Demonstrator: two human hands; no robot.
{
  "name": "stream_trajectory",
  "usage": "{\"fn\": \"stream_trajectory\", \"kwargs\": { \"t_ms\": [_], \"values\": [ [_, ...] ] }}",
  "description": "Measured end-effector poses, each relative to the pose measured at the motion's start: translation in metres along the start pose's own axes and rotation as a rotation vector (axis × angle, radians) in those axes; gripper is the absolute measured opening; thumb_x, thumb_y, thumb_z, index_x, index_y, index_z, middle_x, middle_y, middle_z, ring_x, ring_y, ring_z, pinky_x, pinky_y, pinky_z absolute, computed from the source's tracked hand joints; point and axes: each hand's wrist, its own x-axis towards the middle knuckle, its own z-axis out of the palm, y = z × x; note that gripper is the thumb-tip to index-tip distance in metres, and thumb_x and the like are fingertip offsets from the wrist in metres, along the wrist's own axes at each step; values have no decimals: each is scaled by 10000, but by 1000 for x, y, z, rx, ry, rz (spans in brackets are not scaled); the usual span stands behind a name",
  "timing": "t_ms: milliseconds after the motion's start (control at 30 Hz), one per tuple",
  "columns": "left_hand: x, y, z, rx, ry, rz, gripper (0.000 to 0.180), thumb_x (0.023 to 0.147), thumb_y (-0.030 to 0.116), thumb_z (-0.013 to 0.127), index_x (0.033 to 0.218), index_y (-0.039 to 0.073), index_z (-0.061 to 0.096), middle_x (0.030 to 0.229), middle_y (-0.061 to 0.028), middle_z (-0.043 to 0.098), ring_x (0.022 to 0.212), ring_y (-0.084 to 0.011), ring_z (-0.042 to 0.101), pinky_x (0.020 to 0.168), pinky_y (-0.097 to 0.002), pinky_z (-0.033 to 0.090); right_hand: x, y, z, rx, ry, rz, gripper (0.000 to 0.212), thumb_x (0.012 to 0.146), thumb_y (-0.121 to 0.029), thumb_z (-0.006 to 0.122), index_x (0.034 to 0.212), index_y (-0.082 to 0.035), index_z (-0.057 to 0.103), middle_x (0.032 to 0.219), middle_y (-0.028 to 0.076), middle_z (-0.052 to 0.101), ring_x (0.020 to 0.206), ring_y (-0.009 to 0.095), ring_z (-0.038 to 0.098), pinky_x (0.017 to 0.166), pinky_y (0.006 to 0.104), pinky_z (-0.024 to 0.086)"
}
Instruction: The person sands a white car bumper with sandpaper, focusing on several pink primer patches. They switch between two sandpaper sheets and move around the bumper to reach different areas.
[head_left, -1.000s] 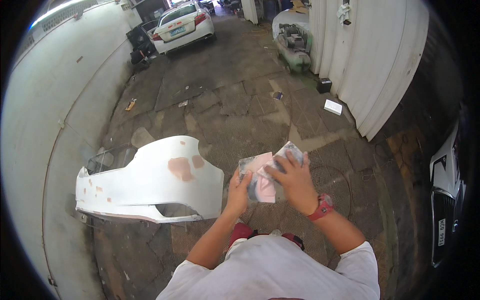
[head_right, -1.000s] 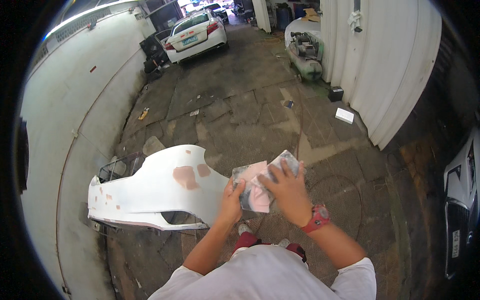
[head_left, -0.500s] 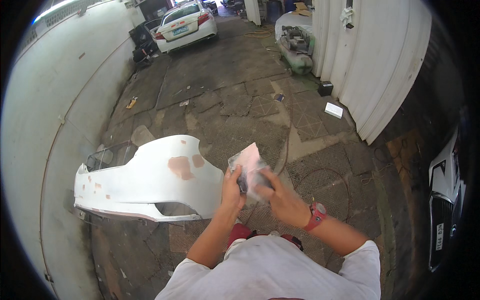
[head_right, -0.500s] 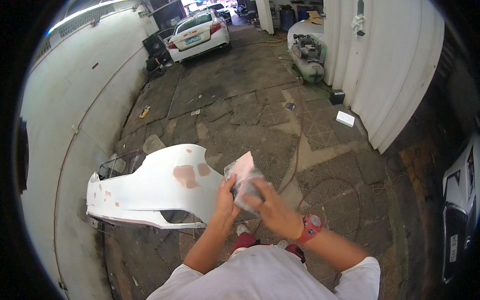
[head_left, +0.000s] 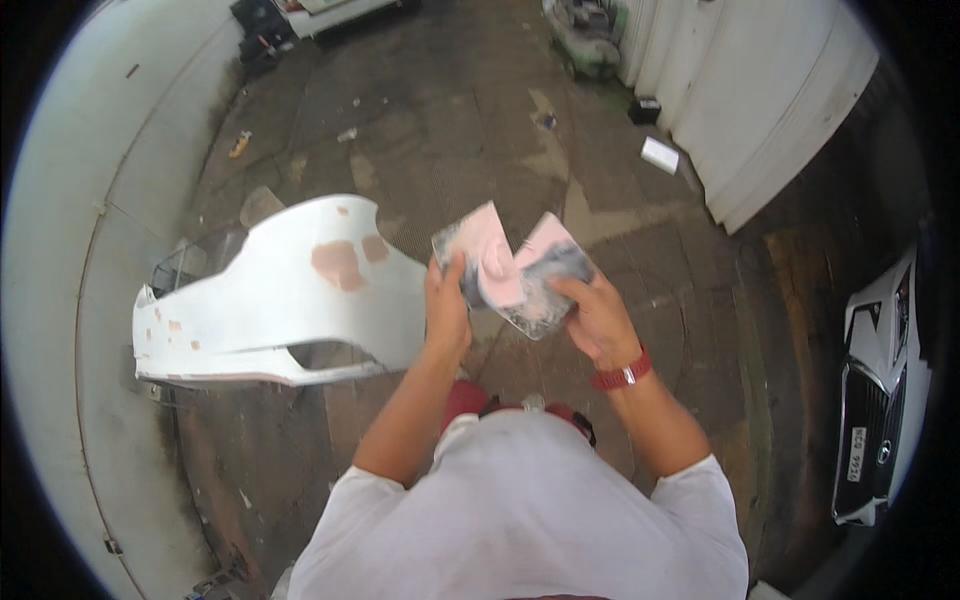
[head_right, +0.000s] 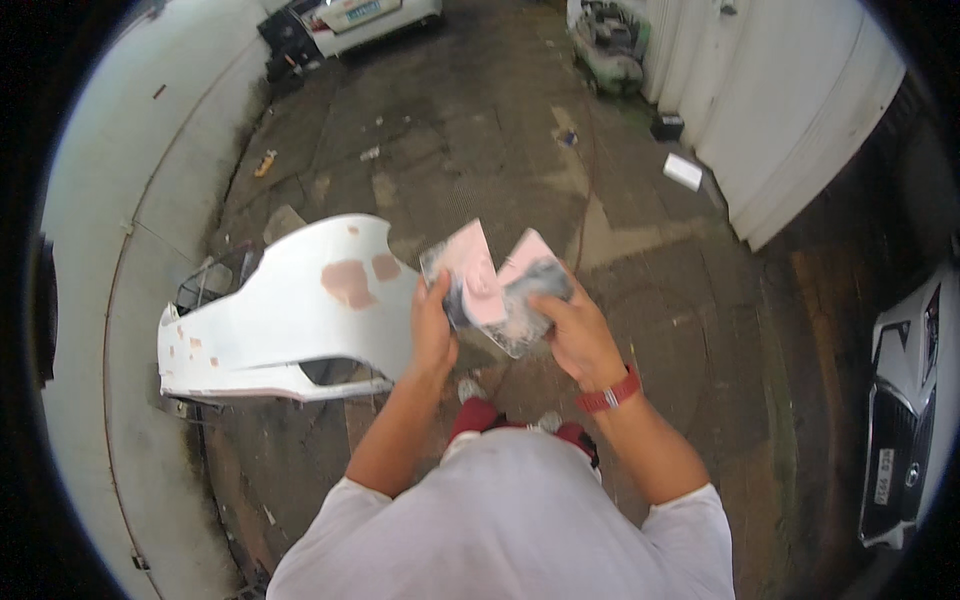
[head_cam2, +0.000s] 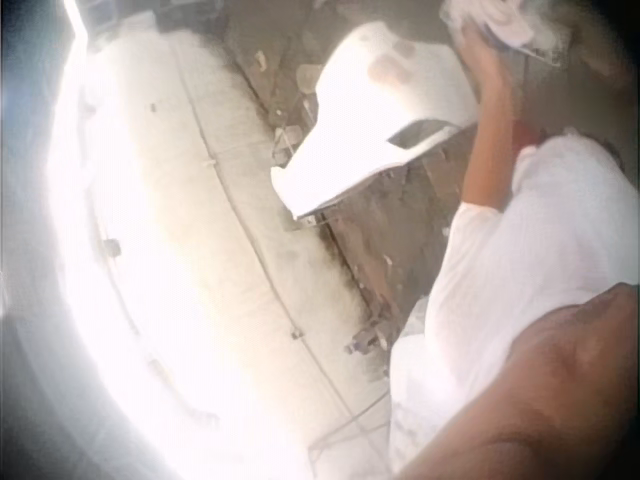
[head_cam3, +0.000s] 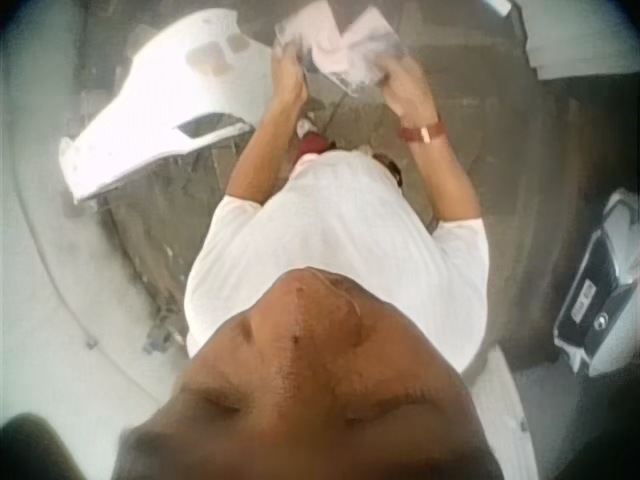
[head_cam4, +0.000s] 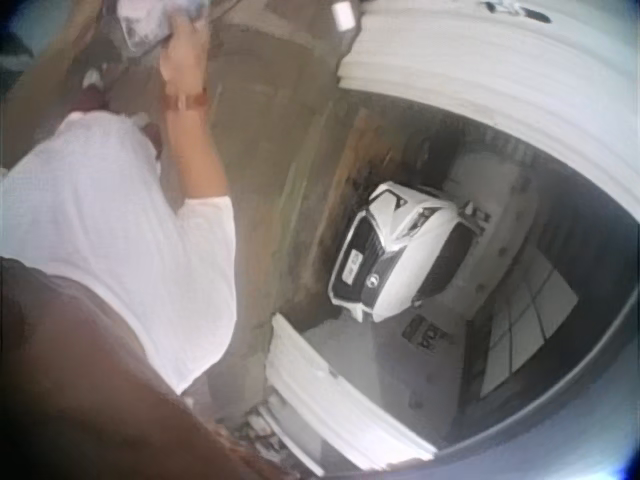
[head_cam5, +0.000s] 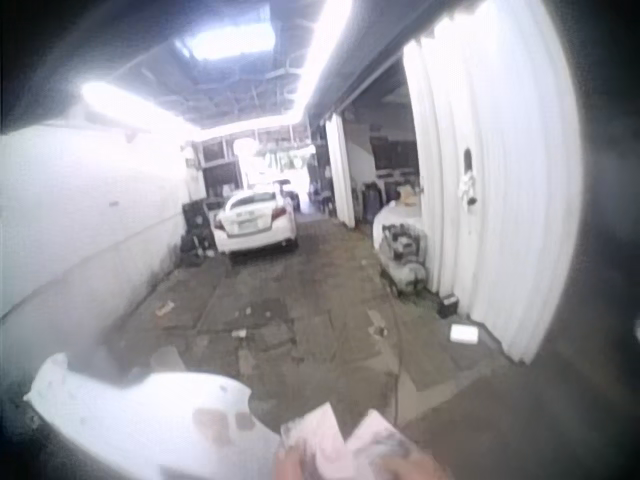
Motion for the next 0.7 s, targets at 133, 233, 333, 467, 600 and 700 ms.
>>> {"fn": "stream_trajectory", "kwargs": {
  "t_ms": [133,233,333,467,600,700],
  "values": [
    [-1,6,-1,62,9,109,556,1092,280,614,1543,-2,454,1438,-153,592,1330,-240,571,1139,-386,456,-5,-9,-8,-738,-127,-62,623,965,-11,572,1578,-56,470,1432,144,634,1302,282,621,1103,383,486],
    [-13,11,3,33,-77,5,512,1099,289,602,1505,-5,495,1404,-151,615,1286,-227,585,1110,-366,455,3,-25,-23,-1341,21,-470,620,906,6,597,1508,-144,581,1425,147,632,1320,366,603,1126,435,470],
    [-27,4,7,242,-208,-64,433,1114,297,568,1424,-4,570,1302,-134,680,1193,-217,621,1048,-358,473,2,-36,4,-1654,119,-628,591,867,-16,634,1428,-199,661,1408,133,625,1362,394,554,1167,540,414],
    [-12,-19,-7,345,-128,120,446,1118,299,543,1417,-31,568,1281,-157,690,1182,-245,633,1039,-367,472,-7,12,9,-1858,-183,-678,547,865,-46,659,1385,-213,689,1417,101,619,1437,397,478,1193,701,294],
    [-11,-33,-29,68,227,58,434,1115,248,549,1457,-17,516,1331,-157,653,1193,-239,638,1055,-381,489,-12,6,10,-1964,-420,-495,543,870,-28,655,1378,-215,691,1432,86,604,1431,406,487,1198,716,278],
    [-5,-22,-51,-138,232,35,435,1109,215,559,1478,-2,480,1355,-150,626,1202,-238,645,1062,-392,512,-13,-7,33,-1845,-458,-658,547,873,-2,657,1383,-198,668,1461,115,560,1414,431,505,1183,714,316]
  ]
}}
